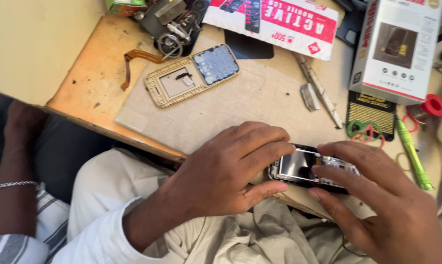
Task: The person disassembles a feature phone, removing the back cover, battery and internal board, then works on the components on their lap and reassembles the phone, seating the board and screen back into the housing on the workbench.
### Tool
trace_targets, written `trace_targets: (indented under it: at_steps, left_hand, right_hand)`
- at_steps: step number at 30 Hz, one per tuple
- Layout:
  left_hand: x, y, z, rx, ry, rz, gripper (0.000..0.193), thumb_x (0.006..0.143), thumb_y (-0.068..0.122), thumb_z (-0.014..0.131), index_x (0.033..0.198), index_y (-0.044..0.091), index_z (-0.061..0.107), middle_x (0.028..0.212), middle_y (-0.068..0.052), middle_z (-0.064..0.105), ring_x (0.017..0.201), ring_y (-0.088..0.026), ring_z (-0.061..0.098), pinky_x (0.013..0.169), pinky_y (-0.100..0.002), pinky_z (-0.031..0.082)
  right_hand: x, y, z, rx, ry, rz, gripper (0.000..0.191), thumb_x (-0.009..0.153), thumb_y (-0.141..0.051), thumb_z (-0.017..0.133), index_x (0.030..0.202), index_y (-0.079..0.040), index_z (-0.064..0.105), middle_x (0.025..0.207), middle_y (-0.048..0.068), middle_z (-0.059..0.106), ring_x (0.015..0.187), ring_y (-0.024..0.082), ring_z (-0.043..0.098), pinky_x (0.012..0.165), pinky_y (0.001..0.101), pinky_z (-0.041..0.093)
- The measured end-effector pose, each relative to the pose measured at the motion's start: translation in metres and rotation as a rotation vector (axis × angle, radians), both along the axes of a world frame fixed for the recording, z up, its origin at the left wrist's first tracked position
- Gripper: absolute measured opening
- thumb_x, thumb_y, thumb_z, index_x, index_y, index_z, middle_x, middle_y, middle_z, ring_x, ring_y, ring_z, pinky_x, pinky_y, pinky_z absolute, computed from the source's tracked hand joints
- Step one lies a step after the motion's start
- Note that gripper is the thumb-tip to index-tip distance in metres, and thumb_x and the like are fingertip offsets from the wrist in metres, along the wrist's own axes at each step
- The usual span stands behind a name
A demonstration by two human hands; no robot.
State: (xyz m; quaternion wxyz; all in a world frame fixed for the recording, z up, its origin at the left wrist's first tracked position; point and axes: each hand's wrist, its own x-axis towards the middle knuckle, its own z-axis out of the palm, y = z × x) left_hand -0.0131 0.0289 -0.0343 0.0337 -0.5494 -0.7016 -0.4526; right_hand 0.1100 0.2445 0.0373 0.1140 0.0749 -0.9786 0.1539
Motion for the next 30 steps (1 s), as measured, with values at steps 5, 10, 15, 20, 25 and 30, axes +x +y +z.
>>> trace_targets:
  at_steps: [5, 10, 15, 20, 25, 30]
  left_hand:
    - [0.000, 0.002, -0.001, -0.012, 0.045, -0.037, 0.049, 0.091, 0.030, 0.080, 0.130, 0.007, 0.061, 0.136, -0.009, 0.060, 0.130, -0.029, 0.059, 0.109, -0.044, 0.049]
    - [0.002, 0.006, 0.003, -0.052, 0.144, -0.047, 0.041, 0.092, 0.029, 0.079, 0.125, 0.008, 0.064, 0.141, -0.007, 0.061, 0.135, -0.028, 0.057, 0.109, -0.044, 0.049]
    - [0.007, 0.015, 0.009, -0.083, 0.261, -0.051, 0.041, 0.094, 0.027, 0.075, 0.130, 0.009, 0.067, 0.143, -0.007, 0.061, 0.136, -0.027, 0.055, 0.114, -0.050, 0.044]
    - [0.009, 0.021, 0.010, -0.156, 0.358, -0.053, 0.032, 0.100, 0.023, 0.068, 0.130, 0.015, 0.068, 0.145, -0.003, 0.062, 0.141, -0.023, 0.054, 0.119, -0.052, 0.042]
    - [0.006, 0.025, 0.008, -0.141, 0.190, -0.098, 0.033, 0.099, 0.021, 0.072, 0.129, 0.008, 0.067, 0.143, -0.006, 0.062, 0.138, -0.026, 0.057, 0.115, -0.048, 0.046]
    - [0.004, 0.024, 0.013, -0.120, 0.017, -0.081, 0.035, 0.097, 0.021, 0.075, 0.127, 0.006, 0.066, 0.137, -0.010, 0.064, 0.133, -0.030, 0.060, 0.112, -0.045, 0.049]
  right_hand:
    - [0.006, 0.002, -0.015, -0.051, 0.005, 0.021, 0.037, 0.075, -0.017, 0.083, 0.109, -0.007, 0.073, 0.125, 0.012, 0.069, 0.118, 0.029, 0.068, 0.098, 0.0396, 0.055]
    - [0.013, 0.011, -0.006, -0.065, 0.045, -0.091, 0.040, 0.072, -0.013, 0.081, 0.110, -0.003, 0.071, 0.124, 0.014, 0.069, 0.120, 0.030, 0.067, 0.100, 0.0412, 0.053]
    - [0.017, 0.017, -0.018, -0.126, 0.057, -0.074, 0.036, 0.074, -0.014, 0.083, 0.107, -0.004, 0.072, 0.120, 0.012, 0.071, 0.119, 0.029, 0.068, 0.098, 0.0393, 0.055]
    - [0.022, 0.024, -0.025, -0.140, 0.062, -0.062, 0.036, 0.075, -0.014, 0.082, 0.108, -0.005, 0.073, 0.121, 0.012, 0.070, 0.119, 0.030, 0.067, 0.098, 0.0391, 0.055]
    - [0.023, 0.028, -0.025, -0.121, 0.050, -0.056, 0.039, 0.075, -0.016, 0.080, 0.111, -0.006, 0.072, 0.123, 0.013, 0.069, 0.120, 0.031, 0.066, 0.099, 0.0404, 0.053]
    - [0.024, 0.030, -0.027, -0.168, 0.047, -0.093, 0.041, 0.076, -0.014, 0.079, 0.115, -0.005, 0.069, 0.125, 0.013, 0.069, 0.121, 0.031, 0.066, 0.100, 0.0414, 0.053]
